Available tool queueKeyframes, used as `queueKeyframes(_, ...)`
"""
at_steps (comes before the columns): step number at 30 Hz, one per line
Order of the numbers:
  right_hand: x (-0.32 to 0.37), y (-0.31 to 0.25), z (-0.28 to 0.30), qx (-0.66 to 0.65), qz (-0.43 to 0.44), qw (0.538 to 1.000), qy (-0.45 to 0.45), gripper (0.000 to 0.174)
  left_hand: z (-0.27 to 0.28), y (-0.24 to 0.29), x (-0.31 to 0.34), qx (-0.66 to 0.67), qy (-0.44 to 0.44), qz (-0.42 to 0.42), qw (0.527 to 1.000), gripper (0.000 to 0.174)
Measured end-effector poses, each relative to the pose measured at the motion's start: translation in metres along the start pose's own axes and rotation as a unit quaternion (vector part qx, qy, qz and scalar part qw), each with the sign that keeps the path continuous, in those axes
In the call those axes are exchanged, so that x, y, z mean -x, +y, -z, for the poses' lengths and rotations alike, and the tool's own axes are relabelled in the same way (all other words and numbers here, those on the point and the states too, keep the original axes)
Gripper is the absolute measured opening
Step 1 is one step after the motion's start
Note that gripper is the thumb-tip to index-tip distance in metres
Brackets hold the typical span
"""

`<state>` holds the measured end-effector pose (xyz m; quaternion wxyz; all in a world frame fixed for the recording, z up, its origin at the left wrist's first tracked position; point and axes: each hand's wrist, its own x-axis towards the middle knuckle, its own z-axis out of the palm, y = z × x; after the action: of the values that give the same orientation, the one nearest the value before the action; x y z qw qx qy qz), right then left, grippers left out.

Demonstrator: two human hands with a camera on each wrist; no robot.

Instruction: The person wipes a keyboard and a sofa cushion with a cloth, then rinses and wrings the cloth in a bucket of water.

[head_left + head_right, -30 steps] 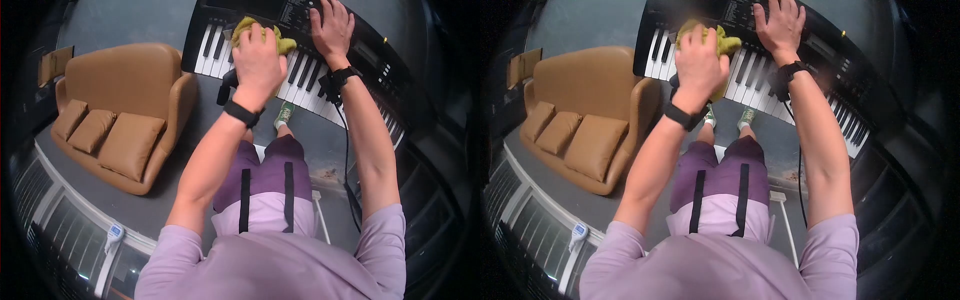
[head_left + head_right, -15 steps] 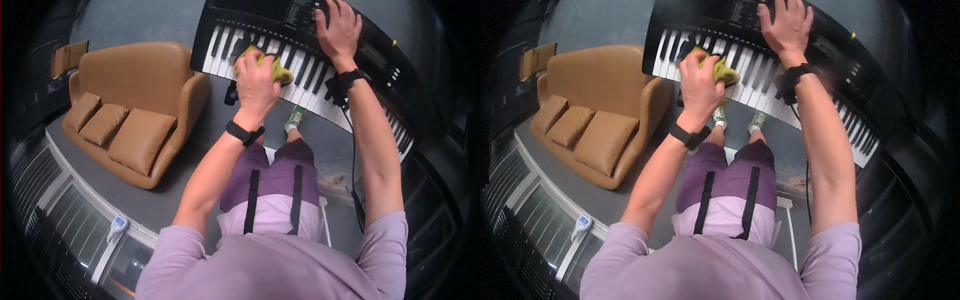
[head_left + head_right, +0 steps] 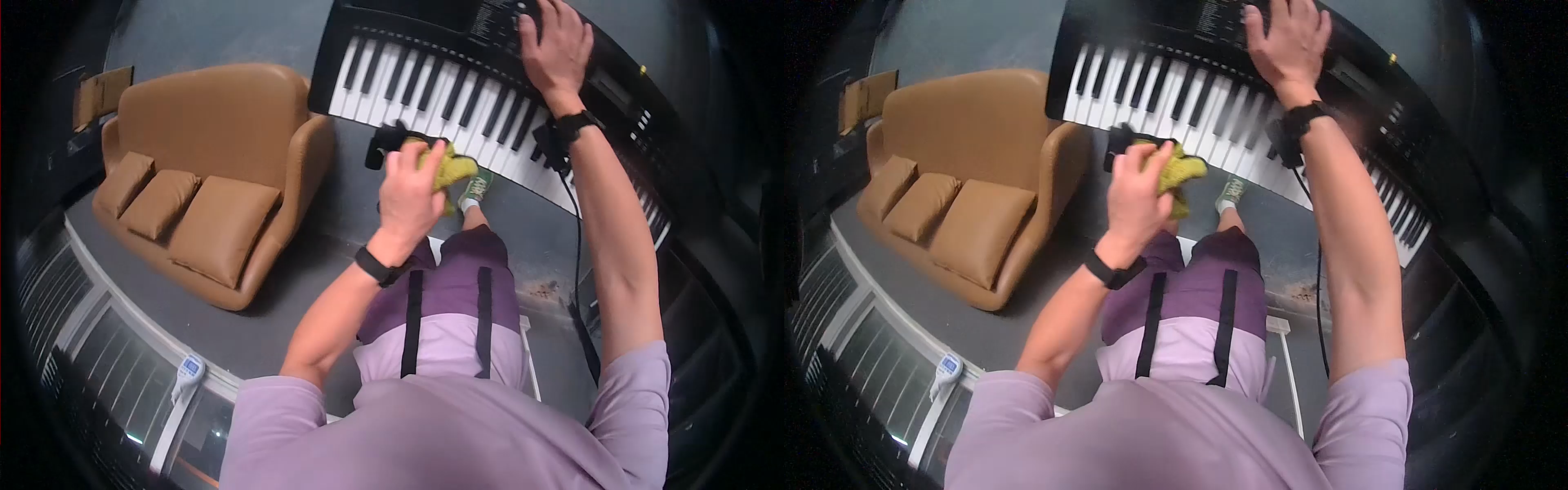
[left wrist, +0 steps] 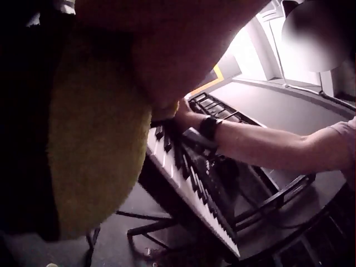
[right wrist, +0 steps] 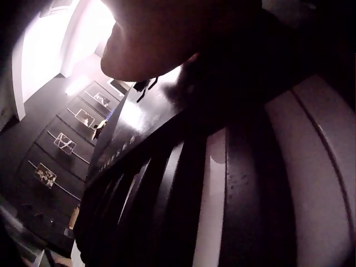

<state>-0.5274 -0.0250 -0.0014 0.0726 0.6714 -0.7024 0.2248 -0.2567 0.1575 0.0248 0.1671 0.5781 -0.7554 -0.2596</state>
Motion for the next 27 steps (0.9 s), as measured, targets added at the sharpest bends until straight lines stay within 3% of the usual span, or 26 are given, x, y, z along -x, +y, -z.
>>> queueKeyframes(4, 0.001, 0.001, 0.000, -0.024, -0.003, 1.000, 0.002, 0.056, 0.023, 0.042, -0.066, 0.024, 0.110, -0.051, 0.992, 0.067)
queueKeyframes(7, 0.001, 0.005, -0.002, -0.047, 0.000, 0.999, 0.015, 0.054, -0.020, 0.053, -0.127, -0.052, 0.073, -0.094, 0.992, 0.067)
queueKeyframes(10, 0.001, 0.003, 0.000, -0.049, 0.006, 0.999, 0.021, 0.052, -0.036, 0.057, -0.120, -0.103, 0.067, -0.095, 0.988, 0.069)
queueKeyframes(16, 0.000, 0.003, 0.002, -0.055, -0.004, 0.998, 0.030, 0.053, -0.016, 0.047, -0.031, -0.097, -0.070, 0.005, 0.993, 0.069)
queueKeyframes(20, 0.000, 0.002, 0.002, -0.062, -0.014, 0.998, 0.031, 0.055, -0.013, 0.047, -0.042, -0.044, 0.017, -0.012, 0.999, 0.068)
queueKeyframes(23, 0.002, 0.005, 0.001, -0.067, -0.014, 0.997, 0.030, 0.055, -0.019, 0.059, -0.098, -0.078, 0.089, -0.075, 0.990, 0.065)
queueKeyframes(25, 0.002, 0.004, 0.000, -0.069, -0.006, 0.997, 0.040, 0.055, -0.034, 0.070, -0.115, -0.131, 0.015, -0.029, 0.991, 0.063)
queueKeyframes(27, 0.001, 0.003, 0.000, -0.073, -0.009, 0.997, 0.039, 0.054, -0.039, 0.061, -0.099, -0.146, 0.018, -0.056, 0.988, 0.063)
